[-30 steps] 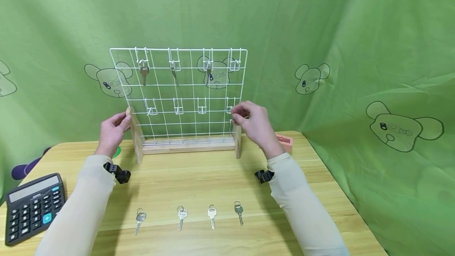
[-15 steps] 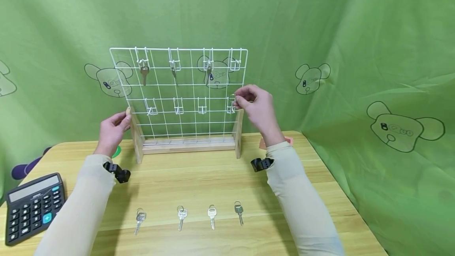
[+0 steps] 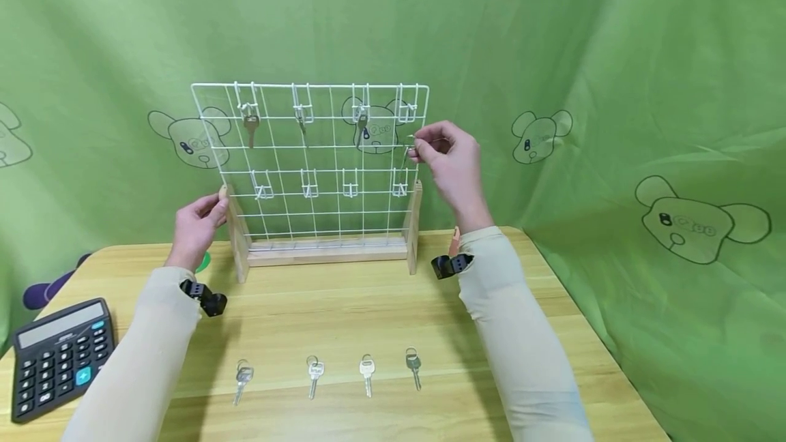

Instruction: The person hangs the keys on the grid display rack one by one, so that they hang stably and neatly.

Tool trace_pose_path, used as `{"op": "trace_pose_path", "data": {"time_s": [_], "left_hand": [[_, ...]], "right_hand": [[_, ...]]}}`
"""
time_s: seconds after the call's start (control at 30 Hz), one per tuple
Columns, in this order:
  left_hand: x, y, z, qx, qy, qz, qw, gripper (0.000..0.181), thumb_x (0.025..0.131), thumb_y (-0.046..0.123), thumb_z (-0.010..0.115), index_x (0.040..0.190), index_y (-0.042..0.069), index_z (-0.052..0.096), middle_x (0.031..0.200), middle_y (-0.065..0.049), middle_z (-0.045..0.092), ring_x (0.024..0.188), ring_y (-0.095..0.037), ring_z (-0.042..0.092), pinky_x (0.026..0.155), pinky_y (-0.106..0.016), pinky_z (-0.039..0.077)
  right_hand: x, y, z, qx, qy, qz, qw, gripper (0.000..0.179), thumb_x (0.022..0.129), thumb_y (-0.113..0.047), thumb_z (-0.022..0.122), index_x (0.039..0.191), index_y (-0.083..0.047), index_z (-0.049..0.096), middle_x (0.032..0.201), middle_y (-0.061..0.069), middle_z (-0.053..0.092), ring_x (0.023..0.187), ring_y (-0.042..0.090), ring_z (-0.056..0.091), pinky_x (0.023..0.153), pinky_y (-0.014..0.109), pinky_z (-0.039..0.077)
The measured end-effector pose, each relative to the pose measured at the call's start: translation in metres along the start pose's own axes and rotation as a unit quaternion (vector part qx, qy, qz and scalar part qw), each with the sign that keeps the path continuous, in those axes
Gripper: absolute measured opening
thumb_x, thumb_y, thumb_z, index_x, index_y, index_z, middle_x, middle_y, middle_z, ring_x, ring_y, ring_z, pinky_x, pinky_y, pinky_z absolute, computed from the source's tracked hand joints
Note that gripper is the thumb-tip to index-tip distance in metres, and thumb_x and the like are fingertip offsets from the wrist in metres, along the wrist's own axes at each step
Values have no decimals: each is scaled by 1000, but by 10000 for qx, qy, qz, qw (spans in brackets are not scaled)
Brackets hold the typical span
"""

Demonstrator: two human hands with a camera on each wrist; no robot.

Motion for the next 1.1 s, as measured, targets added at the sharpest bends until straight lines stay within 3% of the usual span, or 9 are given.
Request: {"op": "trace_pose_path", "data": {"time_s": [0.47, 1.1], "left_hand": [[-2, 0, 2, -15, 17, -6, 10000, 49, 102, 26, 56, 142, 1, 46, 139, -19, 52, 125, -29, 52, 105, -32, 44], [0, -1, 1, 9, 55, -2, 10000, 47, 102, 25, 55, 142, 2, 47, 139, -19, 52, 124, -29, 53, 105, -32, 44]], "right_hand": [[15, -19, -7, 859, 766, -345, 9928, 14, 88, 12, 65, 100, 7, 66, 95, 20, 64, 82, 26, 67, 80, 31, 59], [29, -8, -1, 749, 762, -38, 9943, 15, 89, 10, 65, 103, 4, 65, 101, 24, 63, 83, 24, 66, 81, 31, 59]]}}
Point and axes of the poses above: each hand's wrist, its own x-axis towards the middle knuckle, its own z-axis out of the palm, y = z × x, the point moved 7 cm from there along x, towards the middle knuckle
